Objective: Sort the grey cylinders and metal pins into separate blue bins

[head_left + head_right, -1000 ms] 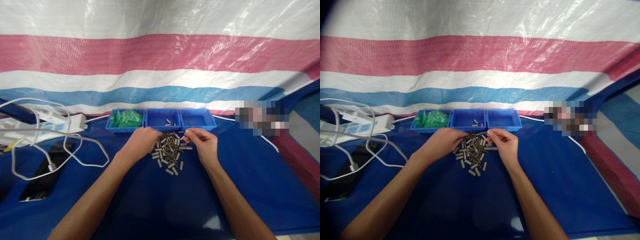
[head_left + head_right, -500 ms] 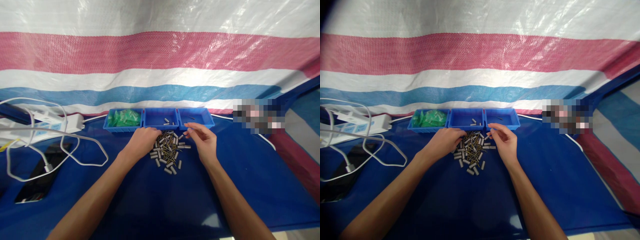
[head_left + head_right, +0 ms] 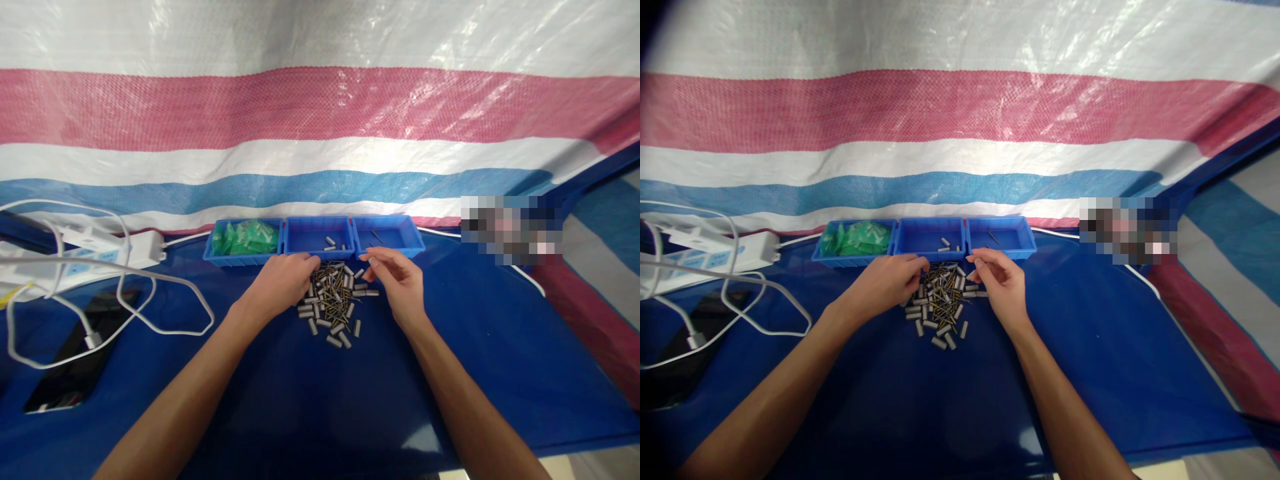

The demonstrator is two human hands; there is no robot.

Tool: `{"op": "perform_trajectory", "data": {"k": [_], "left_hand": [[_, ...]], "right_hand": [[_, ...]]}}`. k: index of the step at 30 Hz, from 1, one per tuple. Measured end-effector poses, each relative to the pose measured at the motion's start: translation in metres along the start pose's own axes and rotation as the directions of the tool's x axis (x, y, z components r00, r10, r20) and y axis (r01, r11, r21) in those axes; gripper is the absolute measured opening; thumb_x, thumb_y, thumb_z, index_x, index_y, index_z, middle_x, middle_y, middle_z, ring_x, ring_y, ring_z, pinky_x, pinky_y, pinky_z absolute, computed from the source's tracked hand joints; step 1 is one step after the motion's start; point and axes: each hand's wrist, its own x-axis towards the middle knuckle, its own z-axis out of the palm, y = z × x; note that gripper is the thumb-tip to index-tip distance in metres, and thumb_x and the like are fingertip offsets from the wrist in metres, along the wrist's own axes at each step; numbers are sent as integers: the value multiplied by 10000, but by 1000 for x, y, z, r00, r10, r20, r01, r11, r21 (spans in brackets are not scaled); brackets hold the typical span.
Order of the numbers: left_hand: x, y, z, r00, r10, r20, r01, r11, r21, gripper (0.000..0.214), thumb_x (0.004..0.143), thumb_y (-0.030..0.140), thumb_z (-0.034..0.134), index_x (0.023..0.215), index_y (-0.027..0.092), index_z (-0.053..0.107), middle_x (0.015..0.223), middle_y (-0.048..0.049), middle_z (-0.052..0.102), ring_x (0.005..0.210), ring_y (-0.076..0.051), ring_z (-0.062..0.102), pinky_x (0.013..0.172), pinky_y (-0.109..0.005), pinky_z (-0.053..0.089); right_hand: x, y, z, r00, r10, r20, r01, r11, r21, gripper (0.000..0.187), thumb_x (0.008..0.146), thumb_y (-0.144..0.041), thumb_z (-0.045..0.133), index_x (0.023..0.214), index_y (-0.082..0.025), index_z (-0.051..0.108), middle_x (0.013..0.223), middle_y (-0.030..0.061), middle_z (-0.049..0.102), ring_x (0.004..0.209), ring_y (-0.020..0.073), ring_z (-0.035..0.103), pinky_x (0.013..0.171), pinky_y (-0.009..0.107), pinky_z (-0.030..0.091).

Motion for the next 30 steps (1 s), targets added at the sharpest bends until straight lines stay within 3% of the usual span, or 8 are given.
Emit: {"op": "perform_trajectory", "data": {"k": [3, 9, 12, 16, 25, 30], "left_hand": [[-1, 0, -4, 999, 16, -46, -20, 997, -74, 259, 954, 118, 531, 1099, 195, 732, 1001, -84, 739, 805, -220, 713, 726, -300, 523], [-2, 3, -7, 948, 117, -295, -217, 917, -336, 261, 1009, 141, 543, 1153, 160, 759, 1063, -94, 711, 992, -211, 691, 934, -325, 559], [-1, 6, -7, 938, 124, -323, -263, 862, -433, 249, 1039, 178, 540, 1112, 152, 777, 1061, -91, 713, 935, -184, 706, 905, -308, 567], [0, 8, -9, 937, 143, -319, -294, 814, -500, 265, 1050, 173, 529, 1108, 162, 788, 1135, -94, 767, 1007, -196, 738, 957, -313, 562], [-2, 9, -7, 922, -15, -386, -213, 813, -542, 76, 939, 212, 742, 922, 178, 808, 855, -30, 788, 734, -148, 711, 726, -249, 538], [-2, 9, -6, 920, -2, -393, -226, 815, -534, 69, 934, 204, 751, 901, 172, 803, 838, -28, 762, 713, -138, 697, 696, -239, 521]], "right_hand": [[0, 0, 0, 1000, 10, 5, -10, 1000, -2, 198, 896, -385, 794, 1033, -242, 789, 944, 35, 815, 630, 139, 686, 635, 305, 578], [-2, 0, 2, 996, 47, 74, -47, 999, -2, 209, 888, -414, 797, 1009, -244, 795, 851, 18, 799, 629, 139, 677, 633, 295, 587], [-3, -1, 2, 993, 54, 106, -56, 998, 10, 198, 887, -400, 796, 998, -236, 799, 818, 13, 793, 631, 133, 680, 641, 283, 591], [-4, -1, 3, 992, 57, 109, -57, 998, -1, 197, 879, -403, 800, 977, -232, 801, 794, 15, 788, 628, 137, 680, 638, 287, 594], [-4, -2, 1, 987, 83, 134, -84, 996, 4, 202, 868, -403, 813, 989, -241, 809, 793, 13, 791, 639, 141, 691, 649, 284, 603], [-6, -2, 3, 963, 150, 226, -159, 987, 21, 271, 851, -396, 841, 1070, -240, 806, 855, 23, 813, 674, 145, 719, 678, 280, 631]]}}
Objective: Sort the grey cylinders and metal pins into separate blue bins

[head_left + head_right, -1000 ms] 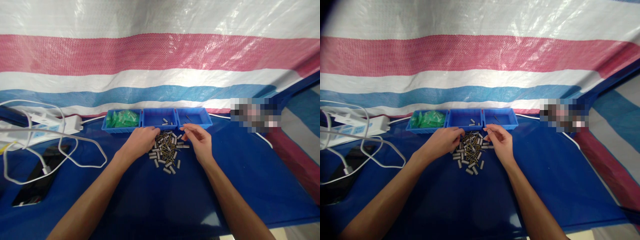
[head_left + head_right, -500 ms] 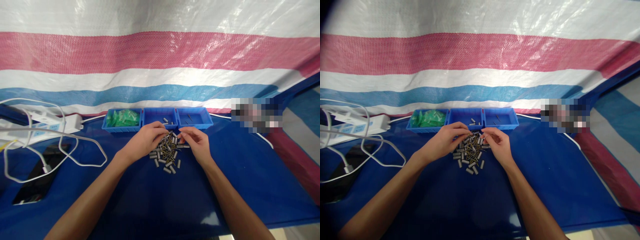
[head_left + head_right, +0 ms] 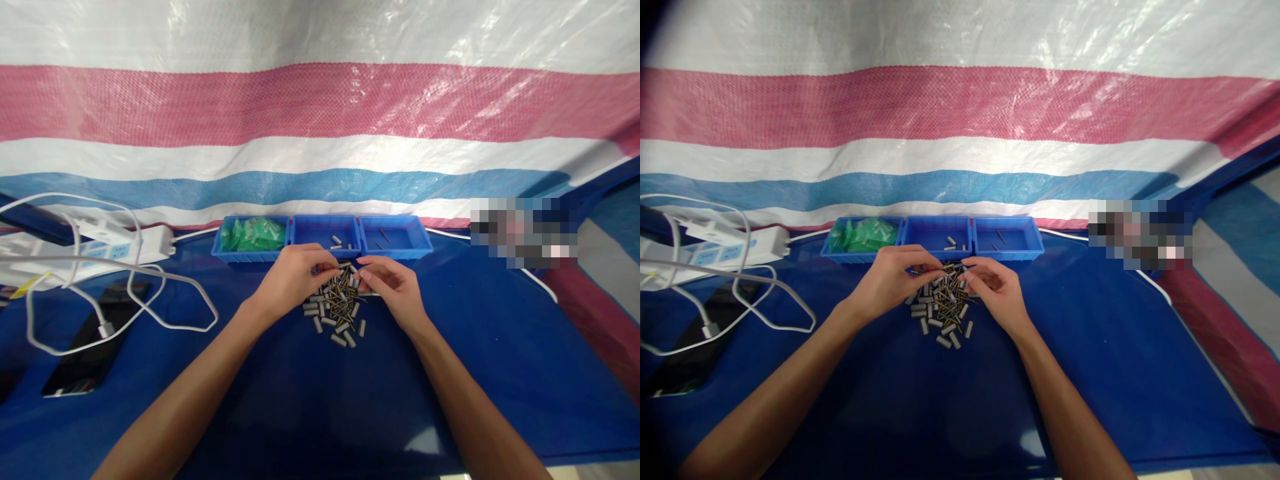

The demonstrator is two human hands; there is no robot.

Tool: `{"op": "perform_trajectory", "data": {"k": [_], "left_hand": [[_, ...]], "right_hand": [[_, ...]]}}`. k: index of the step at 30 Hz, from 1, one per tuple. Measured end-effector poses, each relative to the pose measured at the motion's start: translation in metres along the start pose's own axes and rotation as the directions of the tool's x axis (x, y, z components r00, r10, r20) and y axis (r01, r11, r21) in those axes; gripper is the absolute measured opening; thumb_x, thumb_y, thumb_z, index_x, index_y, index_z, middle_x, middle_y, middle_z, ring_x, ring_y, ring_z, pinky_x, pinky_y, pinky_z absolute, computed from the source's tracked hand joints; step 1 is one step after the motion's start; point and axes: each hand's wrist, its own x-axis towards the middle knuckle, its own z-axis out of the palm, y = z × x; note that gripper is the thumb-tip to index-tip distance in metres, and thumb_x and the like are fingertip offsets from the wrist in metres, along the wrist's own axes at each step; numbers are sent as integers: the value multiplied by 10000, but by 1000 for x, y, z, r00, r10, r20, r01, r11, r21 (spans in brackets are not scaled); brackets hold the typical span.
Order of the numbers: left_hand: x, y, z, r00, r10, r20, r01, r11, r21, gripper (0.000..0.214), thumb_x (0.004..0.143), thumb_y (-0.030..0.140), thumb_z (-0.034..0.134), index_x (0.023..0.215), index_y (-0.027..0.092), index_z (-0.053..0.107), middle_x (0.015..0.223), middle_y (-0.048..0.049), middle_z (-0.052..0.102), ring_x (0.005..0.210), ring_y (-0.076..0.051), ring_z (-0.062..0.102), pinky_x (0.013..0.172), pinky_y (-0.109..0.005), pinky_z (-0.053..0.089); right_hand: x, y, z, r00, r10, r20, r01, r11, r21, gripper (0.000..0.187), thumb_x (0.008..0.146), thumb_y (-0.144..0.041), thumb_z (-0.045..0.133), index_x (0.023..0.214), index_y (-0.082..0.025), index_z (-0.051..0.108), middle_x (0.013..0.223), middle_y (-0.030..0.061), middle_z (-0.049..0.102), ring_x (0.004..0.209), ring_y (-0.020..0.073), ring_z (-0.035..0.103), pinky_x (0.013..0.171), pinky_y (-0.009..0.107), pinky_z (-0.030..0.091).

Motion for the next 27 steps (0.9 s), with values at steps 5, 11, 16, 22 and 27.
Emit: {"op": "perform_trajectory", "data": {"k": [5, 11, 16, 22, 27], "left_hand": [[0, -1, 2, 994, 42, 98, -45, 999, 30, 121, 978, 207, 700, 969, 172, 816, 933, -55, 781, 793, -159, 727, 757, -254, 540], [-1, -3, 7, 971, 105, 213, -121, 991, 63, 192, 1026, 220, 628, 1034, 169, 813, 974, -77, 762, 851, -178, 732, 795, -274, 551], [0, -1, 6, 971, 104, 216, -118, 991, 55, 199, 1031, 249, 630, 1066, 169, 809, 990, -76, 769, 857, -177, 735, 801, -268, 547], [1, -14, -16, 981, -46, 189, 3, 976, 219, 221, 1015, 243, 616, 1039, 178, 826, 993, -81, 812, 877, -211, 754, 816, -298, 541], [-3, -24, -24, 931, -210, 300, 73, 909, 411, 217, 933, 170, 652, 1055, 221, 824, 993, -74, 823, 870, -242, 763, 792, -318, 531]], "right_hand": [[-1, 1, 6, 999, 38, 21, -38, 999, 36, 322, 783, -425, 901, 1031, -235, 823, 823, 17, 808, 665, 150, 731, 671, 288, 661], [-1, 0, 7, 996, 84, 25, -85, 996, 34, 296, 721, -456, 938, 879, -223, 848, 803, 33, 824, 657, 175, 757, 677, 325, 686], [0, -1, 6, 997, 80, 18, -81, 996, 33, 271, 711, -443, 944, 849, -232, 844, 771, 24, 816, 639, 176, 749, 666, 325, 680], [3, 1, -3, 975, -87, -204, 87, 996, -9, 201, 750, -362, 923, 884, -245, 830, 823, 23, 815, 700, 183, 751, 700, 324, 653], [6, 4, -10, 928, -187, -323, 159, 981, -113, 293, 812, -310, 871, 1094, -260, 807, 1149, 59, 809, 844, 192, 759, 771, 342, 644]]}}
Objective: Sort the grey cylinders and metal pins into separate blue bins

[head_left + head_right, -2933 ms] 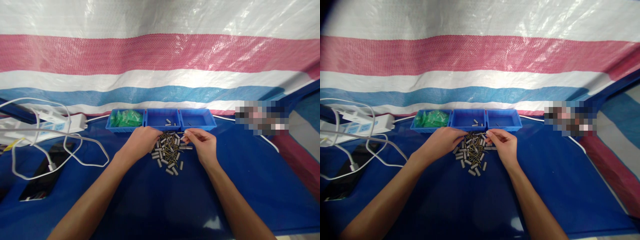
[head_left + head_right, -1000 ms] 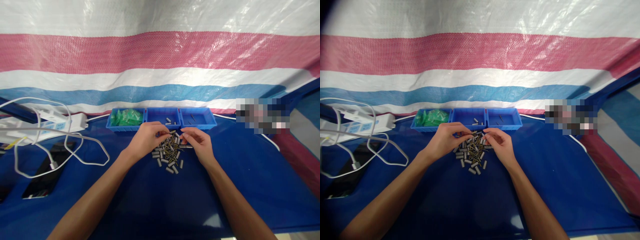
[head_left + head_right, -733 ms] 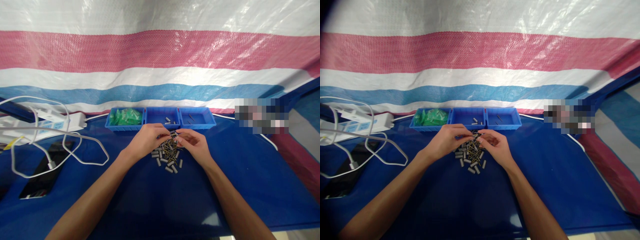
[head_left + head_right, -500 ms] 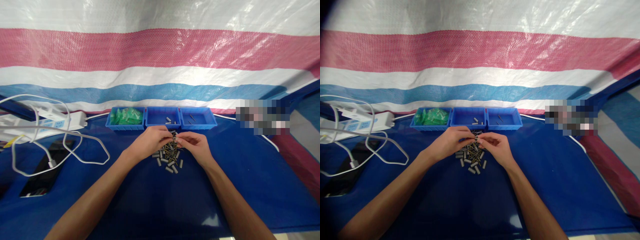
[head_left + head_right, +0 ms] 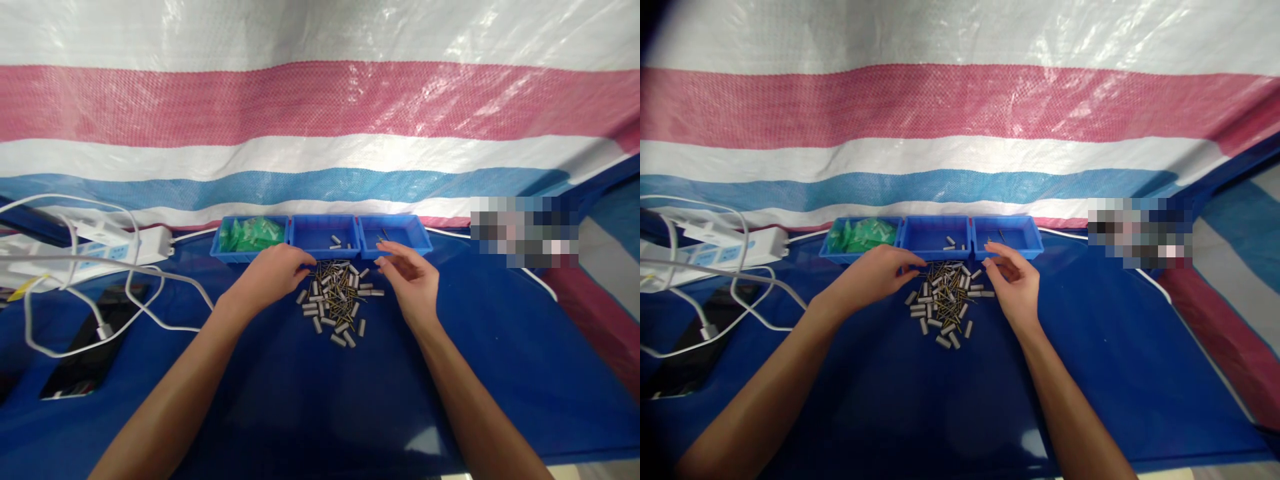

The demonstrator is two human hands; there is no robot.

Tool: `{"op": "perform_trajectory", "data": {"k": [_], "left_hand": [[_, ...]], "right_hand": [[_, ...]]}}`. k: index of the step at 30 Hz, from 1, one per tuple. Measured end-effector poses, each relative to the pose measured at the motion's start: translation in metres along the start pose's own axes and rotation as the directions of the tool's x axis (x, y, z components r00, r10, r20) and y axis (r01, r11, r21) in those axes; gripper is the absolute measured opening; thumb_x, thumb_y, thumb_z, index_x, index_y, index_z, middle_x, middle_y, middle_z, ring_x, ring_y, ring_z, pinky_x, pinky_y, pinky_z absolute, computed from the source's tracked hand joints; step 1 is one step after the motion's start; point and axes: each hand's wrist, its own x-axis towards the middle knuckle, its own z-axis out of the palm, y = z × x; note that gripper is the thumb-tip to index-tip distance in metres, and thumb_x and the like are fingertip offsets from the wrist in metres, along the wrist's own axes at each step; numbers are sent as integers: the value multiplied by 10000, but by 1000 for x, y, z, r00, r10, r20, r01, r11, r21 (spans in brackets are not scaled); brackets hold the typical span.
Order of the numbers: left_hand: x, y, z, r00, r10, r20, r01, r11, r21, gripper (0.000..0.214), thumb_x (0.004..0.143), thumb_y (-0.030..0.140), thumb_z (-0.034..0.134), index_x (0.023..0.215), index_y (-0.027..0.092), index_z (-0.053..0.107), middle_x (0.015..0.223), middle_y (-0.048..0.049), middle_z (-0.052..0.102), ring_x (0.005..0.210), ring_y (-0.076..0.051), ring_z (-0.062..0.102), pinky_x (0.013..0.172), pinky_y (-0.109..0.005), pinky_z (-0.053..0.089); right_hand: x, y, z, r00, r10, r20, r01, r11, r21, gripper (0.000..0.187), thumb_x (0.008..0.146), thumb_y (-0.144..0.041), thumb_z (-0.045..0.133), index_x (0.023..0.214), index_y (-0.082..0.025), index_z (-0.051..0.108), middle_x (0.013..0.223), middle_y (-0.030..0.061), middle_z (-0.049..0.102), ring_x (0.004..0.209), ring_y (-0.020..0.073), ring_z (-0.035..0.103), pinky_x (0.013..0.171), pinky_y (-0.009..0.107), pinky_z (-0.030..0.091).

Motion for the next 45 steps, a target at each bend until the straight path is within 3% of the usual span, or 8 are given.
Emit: {"op": "perform_trajectory", "data": {"k": [4, 18, 26, 32, 35, 38, 41, 45], "left_hand": [[0, 5, 5, 996, -48, 76, 41, 995, 91, 198, 871, 128, 656, 968, 232, 794, 934, -71, 799, 827, -250, 748, 700, -305, 483], [7, 15, 22, 999, -9, 38, 5, 993, 119, 178, 854, 120, 551, 906, 232, 679, 936, -46, 739, 785, -228, 681, 621, -316, 348], [5, 22, 13, 998, -23, 63, 13, 988, 151, 193, 916, 124, 529, 944, 220, 693, 975, -64, 743, 803, -226, 689, 640, -304, 386], [2, 23, -1, 1000, 10, 6, -11, 991, 132, 174, 920, 120, 553, 924, 204, 705, 942, -63, 734, 796, -225, 690, 667, -307, 435], [1, 21, -5, 996, 44, -83, -42, 999, 25, 174, 948, 138, 563, 929, 189, 728, 923, -65, 747, 820, -217, 704, 718, -300, 484], [1, 23, -5, 967, 5, -254, -65, 972, -227, 135, 973, 204, 615, 979, 189, 749, 893, -37, 782, 786, -186, 726, 758, -286, 534], [2, 29, -2, 930, -121, -348, -81, 855, -513, 103, 950, 268, 698, 973, 186, 757, 857, -20, 805, 773, -171, 758, 768, -267, 584], [5, 37, 6, 911, -243, -332, -113, 628, -770, 157, 874, 314, 801, 908, 169, 753, 879, -42, 815, 823, -189, 789, 802, -280, 638]], "right_hand": [[-1, 3, 1, 999, 15, 53, -14, 1000, -10, 281, 859, -316, 826, 1129, -251, 782, 1163, 67, 801, 793, 176, 751, 726, 326, 628], [-3, 2, 5, 995, 18, 97, -16, 1000, -12, 179, 873, -352, 801, 1008, -237, 779, 1014, 44, 806, 673, 144, 689, 636, 308, 586], [-3, 2, 6, 991, 40, 127, -41, 999, 3, 154, 878, -327, 787, 1001, -234, 786, 992, 38, 800, 668, 134, 685, 633, 293, 558], [-4, 1, 7, 988, 50, 144, -52, 999, 12, 181, 876, -365, 793, 1005, -238, 781, 979, 40, 801, 659, 142, 689, 619, 299, 562], [-4, 1, 7, 987, 54, 152, -57, 998, 20, 189, 878, -376, 796, 1007, -238, 785, 970, 40, 802, 654, 140, 687, 621, 298, 568], [-4, 0, 7, 983, 64, 172, -69, 997, 27, 206, 878, -389, 803, 1017, -238, 790, 932, 36, 802, 661, 143, 689, 639, 300, 582], [-5, -2, 7, 974, 78, 212, -91, 994, 52, 218, 873, -394, 815, 1027, -241, 791, 878, 27, 802, 661, 146, 693, 659, 303, 599], [-7, -5, 7, 962, 92, 257, -112, 992, 65, 250, 865, -399, 829, 1057, -245, 783, 866, 27, 806, 679, 157, 701, 681, 313, 615]]}}
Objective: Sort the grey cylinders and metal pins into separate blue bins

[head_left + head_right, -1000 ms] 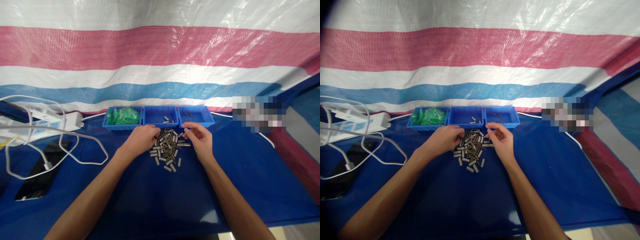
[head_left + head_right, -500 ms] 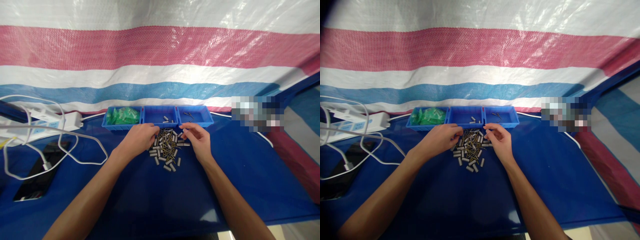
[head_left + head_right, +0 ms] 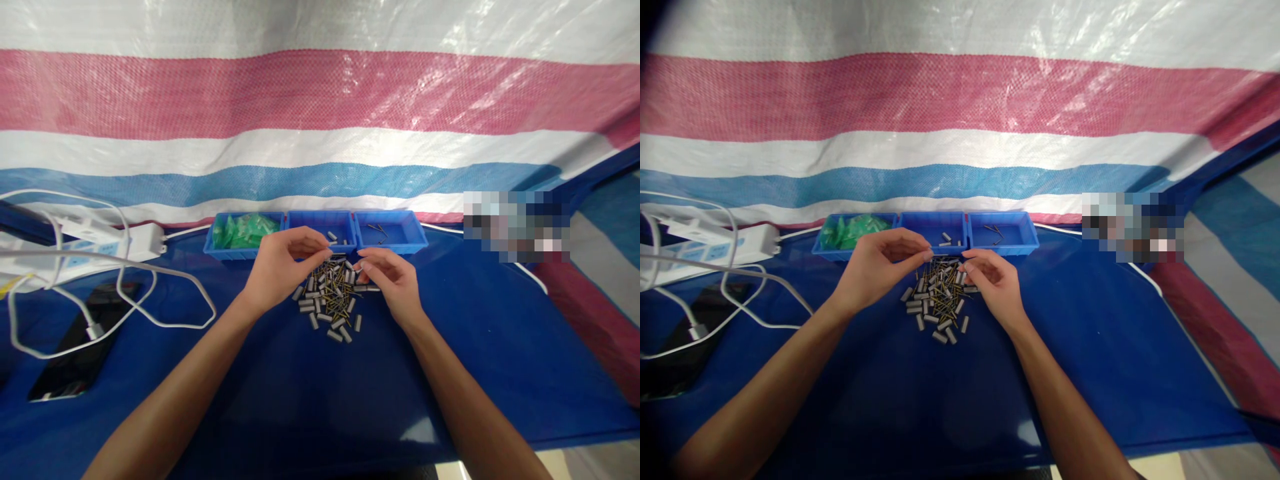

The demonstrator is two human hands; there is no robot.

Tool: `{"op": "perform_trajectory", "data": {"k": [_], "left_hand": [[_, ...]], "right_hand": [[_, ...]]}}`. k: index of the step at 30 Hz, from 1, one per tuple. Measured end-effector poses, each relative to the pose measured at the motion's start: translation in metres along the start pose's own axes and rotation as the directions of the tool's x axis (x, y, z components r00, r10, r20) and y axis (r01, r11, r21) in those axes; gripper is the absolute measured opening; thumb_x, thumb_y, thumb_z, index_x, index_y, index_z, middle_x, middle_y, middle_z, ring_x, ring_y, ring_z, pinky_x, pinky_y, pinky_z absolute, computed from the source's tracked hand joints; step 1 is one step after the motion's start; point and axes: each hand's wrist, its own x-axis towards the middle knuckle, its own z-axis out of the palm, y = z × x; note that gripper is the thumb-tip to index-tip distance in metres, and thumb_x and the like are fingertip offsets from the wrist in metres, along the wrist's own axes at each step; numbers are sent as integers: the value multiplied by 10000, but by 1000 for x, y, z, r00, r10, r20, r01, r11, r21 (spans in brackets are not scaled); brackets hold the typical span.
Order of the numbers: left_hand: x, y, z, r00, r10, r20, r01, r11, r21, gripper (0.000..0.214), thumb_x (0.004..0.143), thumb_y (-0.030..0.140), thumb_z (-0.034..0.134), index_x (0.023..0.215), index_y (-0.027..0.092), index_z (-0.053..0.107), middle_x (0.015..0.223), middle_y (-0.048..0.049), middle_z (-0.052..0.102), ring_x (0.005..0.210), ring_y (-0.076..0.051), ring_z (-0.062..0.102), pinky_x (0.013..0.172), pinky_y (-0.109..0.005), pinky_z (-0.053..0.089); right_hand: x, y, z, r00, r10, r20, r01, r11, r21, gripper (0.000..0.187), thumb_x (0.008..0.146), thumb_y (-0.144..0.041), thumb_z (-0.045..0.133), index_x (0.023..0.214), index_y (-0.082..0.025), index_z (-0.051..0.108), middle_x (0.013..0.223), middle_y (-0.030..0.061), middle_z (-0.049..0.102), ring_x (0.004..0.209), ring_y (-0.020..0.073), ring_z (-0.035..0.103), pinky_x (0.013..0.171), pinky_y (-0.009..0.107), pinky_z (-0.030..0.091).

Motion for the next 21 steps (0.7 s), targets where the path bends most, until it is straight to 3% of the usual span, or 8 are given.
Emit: {"op": "perform_trajectory", "data": {"k": [3, 6, 10, 17, 21], "left_hand": [[0, -4, 7, 999, -47, -8, 44, 982, -184, 208, 805, 300, 862, 902, 160, 744, 898, -51, 817, 844, -193, 796, 841, -297, 658], [0, -7, 10, 998, -64, 5, 63, 969, -241, 262, 756, 277, 896, 924, 151, 739, 929, -60, 815, 860, -193, 800, 862, -300, 667], [-1, -6, 11, 997, -77, 15, 78, 978, -191, 263, 759, 252, 882, 952, 144, 739, 988, -73, 807, 863, -197, 803, 844, -300, 678], [-3, -3, 11, 997, -30, 65, 36, 996, -83, 205, 817, 247, 826, 973, 146, 741, 997, -73, 807, 861, -200, 808, 830, -295, 682], [-4, -4, 13, 996, -5, 89, 10, 998, -56, 184, 830, 226, 808, 980, 147, 735, 995, -62, 810, 865, -192, 807, 833, -280, 675]], "right_hand": [[-1, 0, -1, 999, 20, 42, -21, 999, 27, 286, 862, -399, 837, 1095, -247, 772, 877, 27, 809, 675, 157, 705, 671, 311, 617], [-2, 3, -3, 996, 34, 78, -40, 997, 72, 369, 857, -385, 851, 1188, -259, 750, 909, 28, 814, 688, 156, 718, 666, 301, 619], [-3, 7, -4, 996, 44, 81, -54, 992, 117, 438, 831, -365, 882, 1235, -273, 742, 931, 27, 819, 721, 166, 738, 674, 304, 637], [-4, 11, -3, 993, 101, 54, -105, 990, 88, 226, 808, -374, 903, 981, -247, 834, 869, 35, 831, 693, 182, 763, 680, 327, 663], [-3, 9, -1, 990, 122, 72, -129, 986, 108, 213, 799, -375, 909, 957, -246, 848, 849, 36, 833, 685, 182, 775, 678, 317, 663]]}}
